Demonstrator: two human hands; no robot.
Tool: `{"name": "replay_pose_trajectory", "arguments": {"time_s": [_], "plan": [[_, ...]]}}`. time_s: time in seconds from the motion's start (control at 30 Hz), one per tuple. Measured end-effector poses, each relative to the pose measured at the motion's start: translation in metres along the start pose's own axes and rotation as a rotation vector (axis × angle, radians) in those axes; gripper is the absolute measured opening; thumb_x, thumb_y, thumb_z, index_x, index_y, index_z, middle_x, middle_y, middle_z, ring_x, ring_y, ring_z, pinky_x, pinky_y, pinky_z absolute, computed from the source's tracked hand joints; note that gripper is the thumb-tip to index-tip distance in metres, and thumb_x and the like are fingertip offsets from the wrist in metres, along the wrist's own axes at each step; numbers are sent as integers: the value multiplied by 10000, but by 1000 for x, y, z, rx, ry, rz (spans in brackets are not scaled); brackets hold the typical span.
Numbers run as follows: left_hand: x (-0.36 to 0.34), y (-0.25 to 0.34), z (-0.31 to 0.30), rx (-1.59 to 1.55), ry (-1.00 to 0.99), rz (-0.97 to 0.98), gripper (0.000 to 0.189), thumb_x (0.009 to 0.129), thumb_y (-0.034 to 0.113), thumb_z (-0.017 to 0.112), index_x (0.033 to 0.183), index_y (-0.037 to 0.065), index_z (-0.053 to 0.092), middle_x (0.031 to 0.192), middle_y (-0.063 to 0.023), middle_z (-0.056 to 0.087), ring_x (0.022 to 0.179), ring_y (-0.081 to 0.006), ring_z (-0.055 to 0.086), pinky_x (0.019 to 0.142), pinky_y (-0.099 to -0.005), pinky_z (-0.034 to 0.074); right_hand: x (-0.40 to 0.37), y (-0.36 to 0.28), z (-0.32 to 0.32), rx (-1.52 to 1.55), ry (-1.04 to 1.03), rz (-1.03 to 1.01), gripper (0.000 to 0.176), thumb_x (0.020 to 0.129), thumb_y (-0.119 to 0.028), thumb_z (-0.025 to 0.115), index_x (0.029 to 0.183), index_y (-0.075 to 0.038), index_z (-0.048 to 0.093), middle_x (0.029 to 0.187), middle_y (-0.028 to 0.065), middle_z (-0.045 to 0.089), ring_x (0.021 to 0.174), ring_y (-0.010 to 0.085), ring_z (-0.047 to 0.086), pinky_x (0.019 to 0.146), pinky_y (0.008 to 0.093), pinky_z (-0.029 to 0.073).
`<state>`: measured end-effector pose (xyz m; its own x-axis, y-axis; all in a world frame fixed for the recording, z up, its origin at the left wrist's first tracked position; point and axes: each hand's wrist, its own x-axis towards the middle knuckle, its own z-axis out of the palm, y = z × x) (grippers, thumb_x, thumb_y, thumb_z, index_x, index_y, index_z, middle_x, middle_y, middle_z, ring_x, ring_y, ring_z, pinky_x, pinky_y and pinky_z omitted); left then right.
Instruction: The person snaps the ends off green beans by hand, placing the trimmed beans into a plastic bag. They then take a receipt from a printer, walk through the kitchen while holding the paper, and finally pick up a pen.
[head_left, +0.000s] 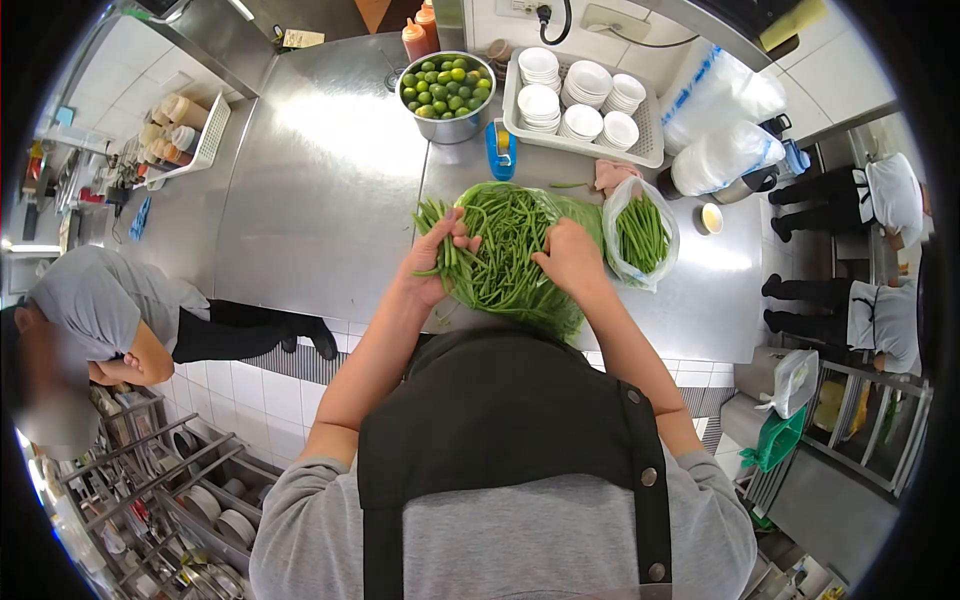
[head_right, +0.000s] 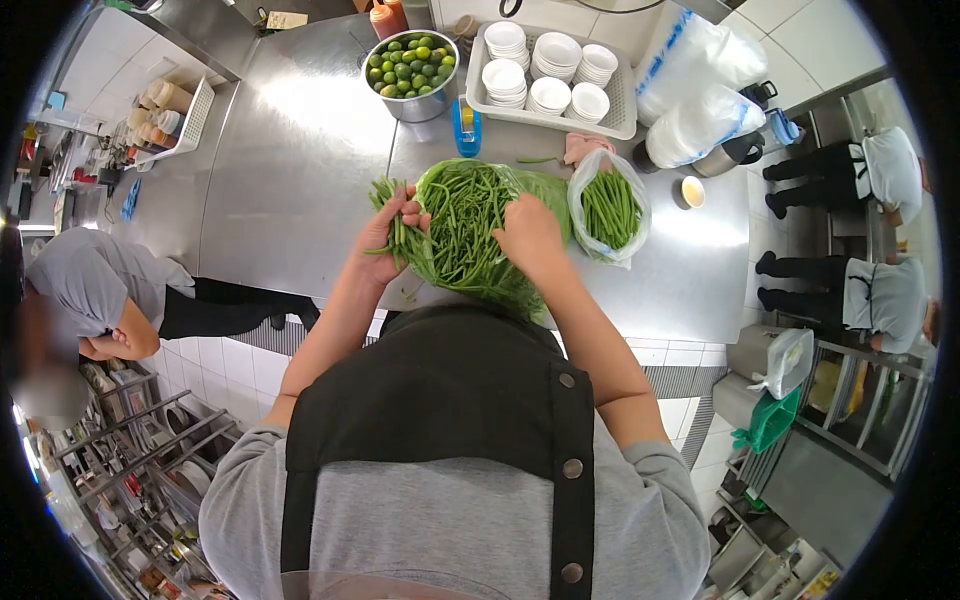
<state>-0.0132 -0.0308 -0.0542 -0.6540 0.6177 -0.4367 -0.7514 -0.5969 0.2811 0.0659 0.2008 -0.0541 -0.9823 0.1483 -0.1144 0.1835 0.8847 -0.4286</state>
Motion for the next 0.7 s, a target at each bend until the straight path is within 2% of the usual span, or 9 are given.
{"name": "replay_pose_trajectory", "arguments": {"time_s": [0.03, 0.07, 0.17, 0.2, 0.33, 0.5, 0.53, 0.63, 0.7], "plan": [[0, -1, 0, 19, -13, -26, 261, 943, 246, 717, 1082, 70, 585, 770, 7, 625, 693, -124, 644, 784, -302, 599, 1, 4, 3, 2, -10, 12, 207, 736, -169, 783, 755, 3, 669, 893, 184, 625, 867, 377, 645, 779, 462, 523], [-1, -3, 0, 65, 29, -60, 188, 934, 180, 723, 1027, 79, 596, 745, 23, 600, 657, -92, 608, 690, -286, 592, 2, 7, 6, 5, -18, 25, 212, 739, -176, 775, 766, 8, 672, 916, 190, 633, 880, 382, 651, 789, 463, 530], [5, -9, 1, 225, 221, -105, 148, 920, 117, 723, 1001, 76, 606, 733, 23, 595, 639, -79, 591, 606, -274, 572, -3, -5, -16, 135, 17, 119, 210, 739, -184, 750, 743, 2, 653, 916, 183, 637, 852, 373, 651, 762, 444, 529], [1, -14, 14, 289, 262, -68, 165, 895, 68, 728, 1012, 56, 612, 794, -15, 660, 634, -76, 586, 565, -257, 549, -6, -11, -25, 200, 37, 156, 207, 737, -185, 742, 726, -3, 642, 904, 177, 635, 831, 366, 649, 743, 434, 526], [8, -28, 25, 432, 165, -11, 215, 849, 35, 759, 1029, 12, 642, 979, -106, 737, 629, -76, 573, 581, -246, 536, -18, -21, -36, 412, 113, 28, 208, 740, -159, 739, 695, -11, 599, 844, 149, 609, 750, 314, 623, 682, 400, 499], [10, -33, 34, 556, 118, 86, 179, 840, 24, 762, 978, 6, 650, 917, -98, 730, 627, -99, 585, 572, -249, 512, -36, -56, -31, 582, 129, -36, 213, 747, -134, 742, 711, -5, 577, 766, 124, 567, 706, 265, 596, 656, 377, 483], [9, -32, 34, 565, 89, 118, 173, 839, 23, 762, 970, 5, 650, 908, -100, 729, 623, -103, 586, 570, -250, 508, -35, -51, -24, 624, 90, -51, 247, 786, -169, 767, 751, 7, 597, 734, 103, 542, 697, 220, 580, 646, 351, 475], [3, -21, 32, 625, -22, 143, 178, 837, 28, 763, 966, 2, 643, 896, -111, 724, 603, -105, 585, 565, -256, 511, -27, -43, -23, 760, 41, -39, 250, 866, -208, 759, 836, 7, 635, 774, 60, 582, 703, 146, 556, 651, 304, 465], [-3, -14, 30, 631, -71, 115, 176, 838, 28, 760, 964, 3, 640, 894, -123, 722, 590, -106, 582, 564, -260, 514, -19, -39, -28, 1040, -4, 2, 190, 927, -193, 706, 914, -9, 659, 821, 23, 608, 724, 95, 546, 656, 267, 453]]}}
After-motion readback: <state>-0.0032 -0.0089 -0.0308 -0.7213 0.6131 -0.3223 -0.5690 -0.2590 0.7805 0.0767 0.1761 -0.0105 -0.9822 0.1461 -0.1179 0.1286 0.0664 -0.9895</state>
